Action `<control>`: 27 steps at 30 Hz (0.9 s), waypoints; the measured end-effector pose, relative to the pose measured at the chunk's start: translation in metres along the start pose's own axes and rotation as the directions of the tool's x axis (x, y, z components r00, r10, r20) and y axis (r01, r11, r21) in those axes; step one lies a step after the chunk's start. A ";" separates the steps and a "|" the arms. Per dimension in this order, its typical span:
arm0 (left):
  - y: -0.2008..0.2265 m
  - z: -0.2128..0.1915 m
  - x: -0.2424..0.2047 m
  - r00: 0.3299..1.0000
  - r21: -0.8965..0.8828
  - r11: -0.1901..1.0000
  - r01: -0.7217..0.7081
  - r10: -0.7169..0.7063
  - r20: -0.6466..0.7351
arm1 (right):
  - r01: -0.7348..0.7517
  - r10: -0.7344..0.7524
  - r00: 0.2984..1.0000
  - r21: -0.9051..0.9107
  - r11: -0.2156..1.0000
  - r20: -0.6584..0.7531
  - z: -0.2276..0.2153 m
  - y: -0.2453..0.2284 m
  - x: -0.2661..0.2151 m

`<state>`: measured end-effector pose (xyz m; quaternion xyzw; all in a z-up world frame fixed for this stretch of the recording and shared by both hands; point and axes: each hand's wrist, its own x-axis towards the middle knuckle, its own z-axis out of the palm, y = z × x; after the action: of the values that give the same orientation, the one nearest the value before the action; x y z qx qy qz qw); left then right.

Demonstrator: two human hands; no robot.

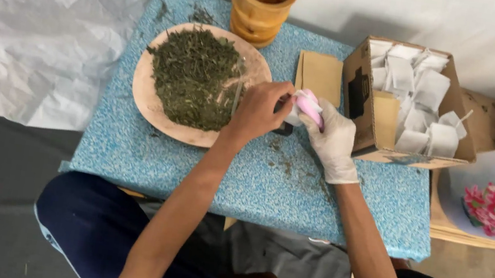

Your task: Sealing small paper bags containing dried tea leaves using a handheld heat sealer.

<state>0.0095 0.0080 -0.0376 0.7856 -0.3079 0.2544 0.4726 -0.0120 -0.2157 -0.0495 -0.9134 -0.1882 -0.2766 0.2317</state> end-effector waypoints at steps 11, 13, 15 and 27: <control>0.010 0.003 0.003 0.997 -0.035 0.997 0.070 -0.069 0.031 | -0.034 0.030 0.997 0.066 0.997 0.066 -0.002 0.009 0.002; 0.015 0.005 -0.003 0.998 -0.002 0.999 0.054 -0.054 0.031 | -0.036 0.033 0.996 0.040 0.999 0.082 -0.010 0.003 -0.002; 0.020 0.003 -0.001 0.994 -0.019 0.994 0.106 -0.106 0.007 | -0.066 0.046 0.990 0.155 0.986 0.132 -0.026 -0.013 0.007; 0.035 -0.006 0.014 1.000 -0.081 0.997 0.002 -0.003 -0.007 | -0.009 -0.025 0.985 0.198 0.980 0.168 -0.044 -0.013 0.005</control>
<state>-0.0065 -0.0028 -0.0048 0.7652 -0.3153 0.2441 0.5055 -0.0324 -0.2269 -0.0097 -0.9053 -0.2375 -0.1786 0.3035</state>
